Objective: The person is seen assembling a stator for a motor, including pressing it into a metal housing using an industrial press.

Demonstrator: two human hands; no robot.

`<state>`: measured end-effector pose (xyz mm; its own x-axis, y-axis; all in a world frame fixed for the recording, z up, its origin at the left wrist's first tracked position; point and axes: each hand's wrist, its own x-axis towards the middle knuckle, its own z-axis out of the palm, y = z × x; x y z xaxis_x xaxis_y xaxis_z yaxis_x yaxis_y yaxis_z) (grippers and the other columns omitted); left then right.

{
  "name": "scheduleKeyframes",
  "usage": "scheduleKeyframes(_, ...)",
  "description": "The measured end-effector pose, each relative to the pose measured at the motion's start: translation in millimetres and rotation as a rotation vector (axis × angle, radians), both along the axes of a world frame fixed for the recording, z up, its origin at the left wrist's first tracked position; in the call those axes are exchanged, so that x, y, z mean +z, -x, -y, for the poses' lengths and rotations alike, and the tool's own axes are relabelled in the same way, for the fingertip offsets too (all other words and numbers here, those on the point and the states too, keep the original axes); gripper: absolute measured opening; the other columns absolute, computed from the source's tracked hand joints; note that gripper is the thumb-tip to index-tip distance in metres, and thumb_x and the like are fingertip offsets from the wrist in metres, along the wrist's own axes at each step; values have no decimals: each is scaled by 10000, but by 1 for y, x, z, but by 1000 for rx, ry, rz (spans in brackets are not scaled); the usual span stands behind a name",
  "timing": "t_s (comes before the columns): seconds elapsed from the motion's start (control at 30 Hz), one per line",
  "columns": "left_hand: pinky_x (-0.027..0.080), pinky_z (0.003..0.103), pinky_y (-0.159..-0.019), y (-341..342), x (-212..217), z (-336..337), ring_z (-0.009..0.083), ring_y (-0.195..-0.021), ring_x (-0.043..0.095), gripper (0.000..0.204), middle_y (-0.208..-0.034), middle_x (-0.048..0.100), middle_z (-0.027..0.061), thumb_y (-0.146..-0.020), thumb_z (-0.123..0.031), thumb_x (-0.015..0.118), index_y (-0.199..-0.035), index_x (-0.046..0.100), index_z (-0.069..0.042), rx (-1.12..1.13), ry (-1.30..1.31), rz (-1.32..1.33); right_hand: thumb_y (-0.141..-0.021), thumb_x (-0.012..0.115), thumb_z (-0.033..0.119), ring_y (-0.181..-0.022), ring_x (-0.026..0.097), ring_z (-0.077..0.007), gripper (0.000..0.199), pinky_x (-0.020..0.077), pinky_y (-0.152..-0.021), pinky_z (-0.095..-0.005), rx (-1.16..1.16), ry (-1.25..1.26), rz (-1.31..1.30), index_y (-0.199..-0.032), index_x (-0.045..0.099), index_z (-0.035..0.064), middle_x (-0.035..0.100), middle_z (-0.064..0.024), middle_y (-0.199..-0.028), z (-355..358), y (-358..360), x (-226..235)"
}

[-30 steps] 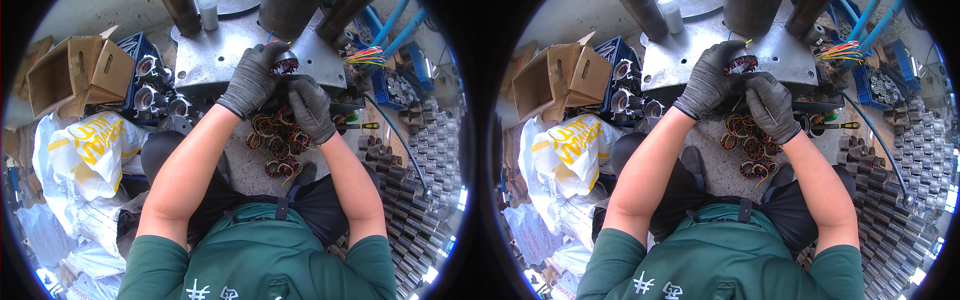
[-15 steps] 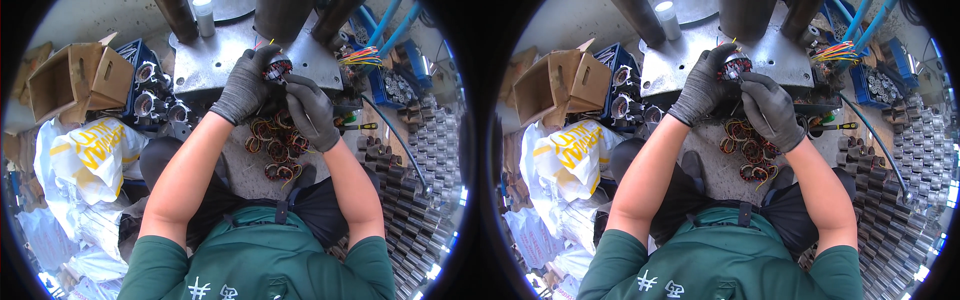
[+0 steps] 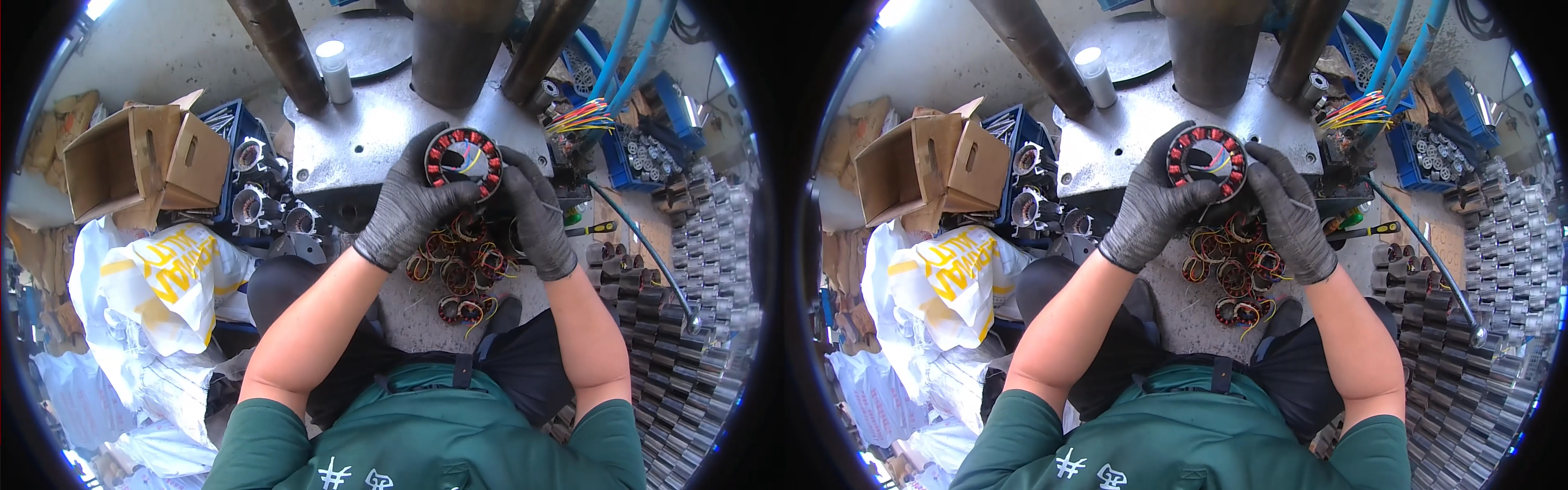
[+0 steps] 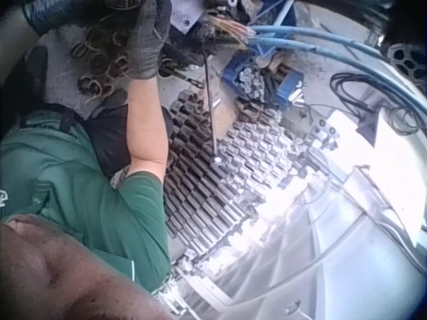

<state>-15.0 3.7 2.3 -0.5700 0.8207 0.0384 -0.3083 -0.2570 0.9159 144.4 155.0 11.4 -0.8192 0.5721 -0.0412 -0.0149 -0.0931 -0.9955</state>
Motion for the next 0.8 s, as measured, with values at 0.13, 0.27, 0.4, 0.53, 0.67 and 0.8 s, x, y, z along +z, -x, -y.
scheduleKeyframes(0.13,519,422,-1200,-12,-1,0,268,-1412,590,1241,-1540,587,177,-740,-191,1035,-1693,269,16,-61,-7,-2,-1138,618,401,-1201,635,-123,545,522,-1042,-296,-21,-152,-109,-1514,600,7,713,-77,-1320,9,2,2)
scheduleKeyframes(0.27,482,443,-1239,-13,-6,-1,314,-1455,568,1239,-1576,559,218,-764,-237,1023,-1703,252,8,-65,13,-304,-1135,616,400,-1183,677,-144,503,549,-1057,-326,-130,-46,-153,-1431,660,-5,737,-91,-1301,6,3,6)
scheduleKeyframes(0.4,503,440,-1218,-5,-10,-2,352,-1442,589,1124,-1561,559,242,-777,-298,1009,-1648,363,-4,-7,195,-592,-1135,611,391,-1156,715,-166,469,586,-1042,-359,-140,21,-184,-1388,699,6,757,-86,-1262,1,5,7)
scheduleKeyframes(0.53,584,452,-1118,-4,-12,-1,372,-1331,664,1011,-1420,617,217,-737,-377,1018,-1543,493,-70,162,175,-810,-1071,708,417,-1181,709,-198,570,576,-1062,-368,-59,102,-243,-1445,655,-9,735,-118,-1317,-3,9,9)
scheduleKeyframes(0.67,600,406,-1104,-5,-11,2,257,-1350,636,1008,-1435,599,138,-685,-166,1061,-1525,512,-63,209,162,-866,-1015,781,358,-1224,683,-207,629,540,-1098,-362,-55,-121,-106,-1486,620,-27,722,-126,-1339,-1,6,12)
scheduleKeyframes(0.8,605,414,-1097,-6,-2,6,305,-1366,642,1032,-1502,559,187,-665,-249,1065,-1542,545,-88,241,202,-965,-996,790,308,-1227,676,-204,612,530,-1107,-363,-35,-127,-119,-1481,629,-29,724,-124,-1333,-5,5,14)
